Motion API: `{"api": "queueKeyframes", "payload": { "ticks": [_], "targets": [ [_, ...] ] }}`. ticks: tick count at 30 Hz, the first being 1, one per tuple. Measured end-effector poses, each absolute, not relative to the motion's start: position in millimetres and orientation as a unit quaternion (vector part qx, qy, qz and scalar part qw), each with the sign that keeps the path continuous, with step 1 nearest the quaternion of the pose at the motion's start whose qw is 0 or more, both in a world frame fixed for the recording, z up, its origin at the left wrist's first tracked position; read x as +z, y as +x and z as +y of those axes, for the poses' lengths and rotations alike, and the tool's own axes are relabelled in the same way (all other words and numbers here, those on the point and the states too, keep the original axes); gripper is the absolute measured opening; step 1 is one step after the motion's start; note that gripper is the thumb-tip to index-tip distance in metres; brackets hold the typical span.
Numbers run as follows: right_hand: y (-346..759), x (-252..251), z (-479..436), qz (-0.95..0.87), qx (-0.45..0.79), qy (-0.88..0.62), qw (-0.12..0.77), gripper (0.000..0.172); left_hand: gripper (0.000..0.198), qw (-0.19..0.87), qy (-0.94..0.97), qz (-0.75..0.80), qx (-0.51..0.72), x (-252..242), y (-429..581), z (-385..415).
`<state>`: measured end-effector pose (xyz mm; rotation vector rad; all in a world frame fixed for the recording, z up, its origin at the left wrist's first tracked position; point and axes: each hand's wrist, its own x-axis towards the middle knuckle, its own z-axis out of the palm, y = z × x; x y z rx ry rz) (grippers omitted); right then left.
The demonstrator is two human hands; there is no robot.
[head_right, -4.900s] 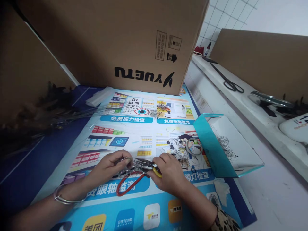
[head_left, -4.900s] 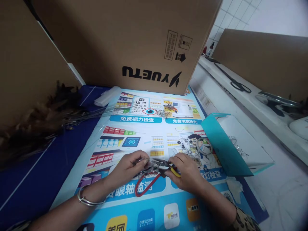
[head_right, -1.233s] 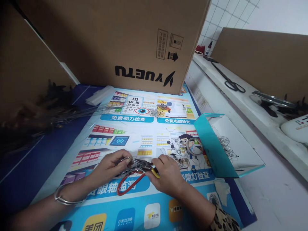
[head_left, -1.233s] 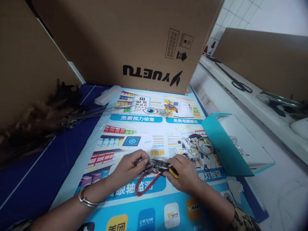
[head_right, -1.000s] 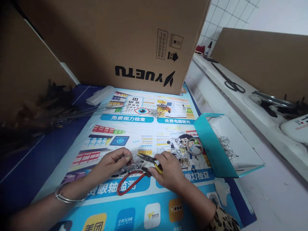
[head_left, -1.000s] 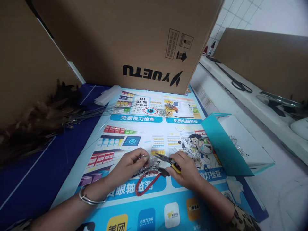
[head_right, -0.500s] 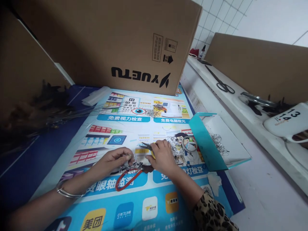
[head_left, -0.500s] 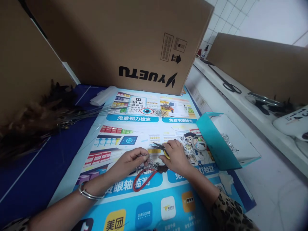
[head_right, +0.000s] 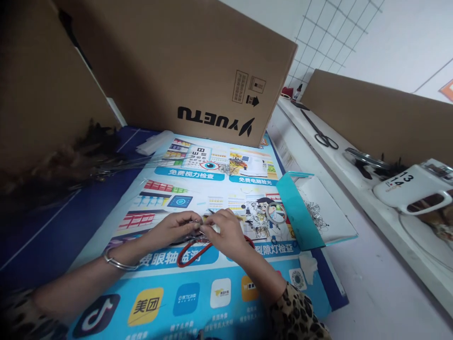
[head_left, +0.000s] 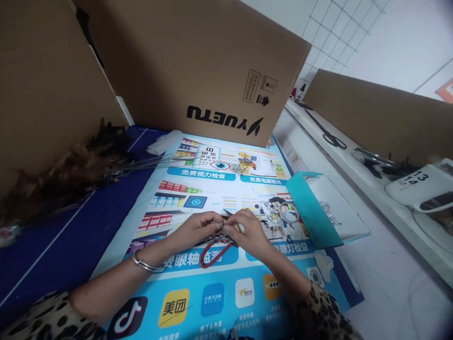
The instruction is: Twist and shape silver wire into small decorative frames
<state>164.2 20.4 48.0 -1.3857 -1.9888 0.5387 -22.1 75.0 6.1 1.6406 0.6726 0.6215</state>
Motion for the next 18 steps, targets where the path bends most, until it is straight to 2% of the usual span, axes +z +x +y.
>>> {"api": "queueKeyframes", "payload": {
  "ticks": [6,8,14,18],
  "targets": [
    [156.6,51.3,20.0,-0.614,0.439,-0.549,0.358,0.020,0.023,0.553,0.725,0.295,0.284,20.3,-25.0,73.8],
    [154.8,52.3,17.7,-0.560,0.480,-0.552,0.389,0.023,0.025,0.529,0.734,0.302,0.302,26.3,-26.8,74.3],
    [150.4,52.3,12.6,-0.481,0.439,-0.564,0.508,0.022,0.025,0.432,0.667,0.431,0.427,34.3,-34.3,62.9],
    [143.2,49.4,8.3,-0.450,0.418,-0.547,0.568,0.023,0.028,0.472,0.604,0.469,0.439,34.5,-25.8,34.0]
  ]
}}
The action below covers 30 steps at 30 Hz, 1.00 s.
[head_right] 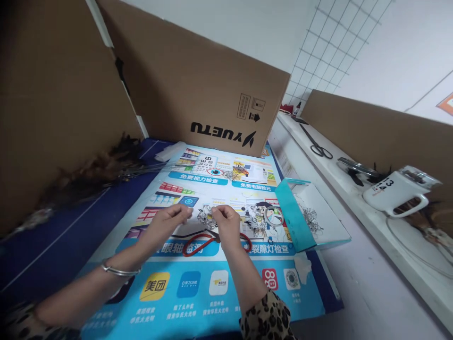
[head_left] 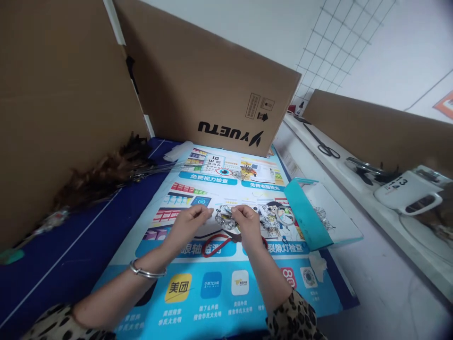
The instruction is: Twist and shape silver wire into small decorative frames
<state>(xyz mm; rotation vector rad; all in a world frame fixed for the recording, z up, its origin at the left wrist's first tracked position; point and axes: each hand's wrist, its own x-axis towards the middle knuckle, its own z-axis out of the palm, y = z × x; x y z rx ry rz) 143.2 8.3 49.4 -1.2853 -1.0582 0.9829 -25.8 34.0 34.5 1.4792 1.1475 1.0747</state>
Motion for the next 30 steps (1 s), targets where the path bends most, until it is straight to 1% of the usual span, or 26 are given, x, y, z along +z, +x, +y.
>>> {"api": "queueKeyframes", "payload": {
  "ticks": [2,8,16,23,26,30],
  "targets": [
    [137.5,48.9,4.3,-0.441,0.418,-0.534,0.588,0.023,0.031,0.518,0.579,0.463,0.428,34.5,-16.1,18.7],
    [129.6,46.4,-7.1,-0.447,0.430,-0.502,0.602,0.019,0.028,0.559,0.491,0.455,0.490,36.9,3.9,-3.8],
    [139.5,39.5,-4.5,-0.438,0.454,-0.480,0.610,0.017,0.022,0.643,0.419,0.396,0.505,35.1,2.4,-2.4],
    [145.5,40.5,-2.3,-0.423,0.471,-0.480,0.607,0.018,0.017,0.723,0.360,0.338,0.483,30.3,3.6,2.8],
    [147.6,40.2,-1.0,-0.414,0.487,-0.487,0.595,0.019,0.015,0.724,0.368,0.334,0.478,30.2,1.6,2.9],
    [148.4,39.5,0.4,-0.410,0.496,-0.485,0.592,0.020,0.016,0.698,0.391,0.354,0.484,30.5,-2.3,2.9]
  ]
}}
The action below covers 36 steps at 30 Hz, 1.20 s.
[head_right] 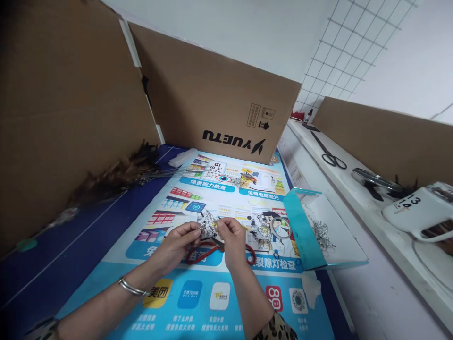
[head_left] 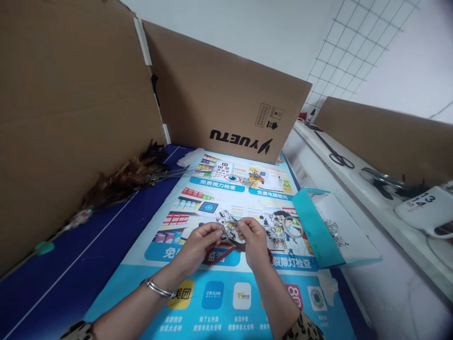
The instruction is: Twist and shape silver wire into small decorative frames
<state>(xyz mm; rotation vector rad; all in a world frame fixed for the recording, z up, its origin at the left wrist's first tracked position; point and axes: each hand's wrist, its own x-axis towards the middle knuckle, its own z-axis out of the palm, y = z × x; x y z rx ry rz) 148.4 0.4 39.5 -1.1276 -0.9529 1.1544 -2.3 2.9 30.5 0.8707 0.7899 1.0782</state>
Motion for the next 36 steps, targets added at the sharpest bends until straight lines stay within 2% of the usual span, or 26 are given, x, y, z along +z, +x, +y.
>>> {"api": "queueKeyframes", "payload": {
  "ticks": [11,24,30,36],
  "targets": [
    [147.9,41.6,-3.5,-0.455,0.467,-0.486,0.583,0.020,0.016,0.691,0.411,0.357,0.476,31.9,-6.0,-1.2],
    [148.9,36.1,-0.5,-0.428,0.476,-0.485,0.596,0.018,0.031,0.729,0.339,0.339,0.489,24.9,-6.0,1.9],
    [148.8,33.8,0.2,-0.425,0.485,-0.477,0.597,0.017,0.021,0.726,0.353,0.348,0.476,18.5,-7.2,1.8],
    [148.4,33.3,1.4,-0.412,0.494,-0.471,0.604,0.015,0.019,0.721,0.381,0.347,0.463,17.5,-8.5,1.7]
  ]
}}
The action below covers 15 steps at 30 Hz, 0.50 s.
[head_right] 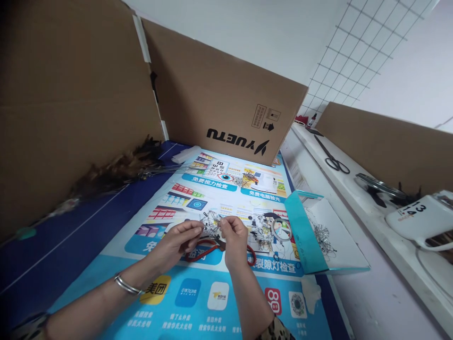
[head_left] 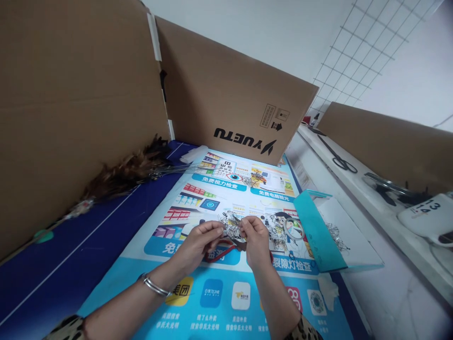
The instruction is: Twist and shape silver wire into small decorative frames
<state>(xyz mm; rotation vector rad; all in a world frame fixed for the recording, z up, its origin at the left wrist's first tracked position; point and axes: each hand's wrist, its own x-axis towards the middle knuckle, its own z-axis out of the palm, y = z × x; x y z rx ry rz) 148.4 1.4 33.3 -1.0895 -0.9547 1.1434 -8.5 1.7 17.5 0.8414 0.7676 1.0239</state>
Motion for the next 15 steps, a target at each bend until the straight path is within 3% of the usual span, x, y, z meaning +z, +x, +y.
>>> {"api": "queueKeyframes", "payload": {
  "ticks": [15],
  "targets": [
    [148.8,30.4,3.4,-0.403,0.511,-0.463,0.602,0.014,0.016,0.751,0.370,0.328,0.437,15.1,-9.7,1.6]
  ]
}}
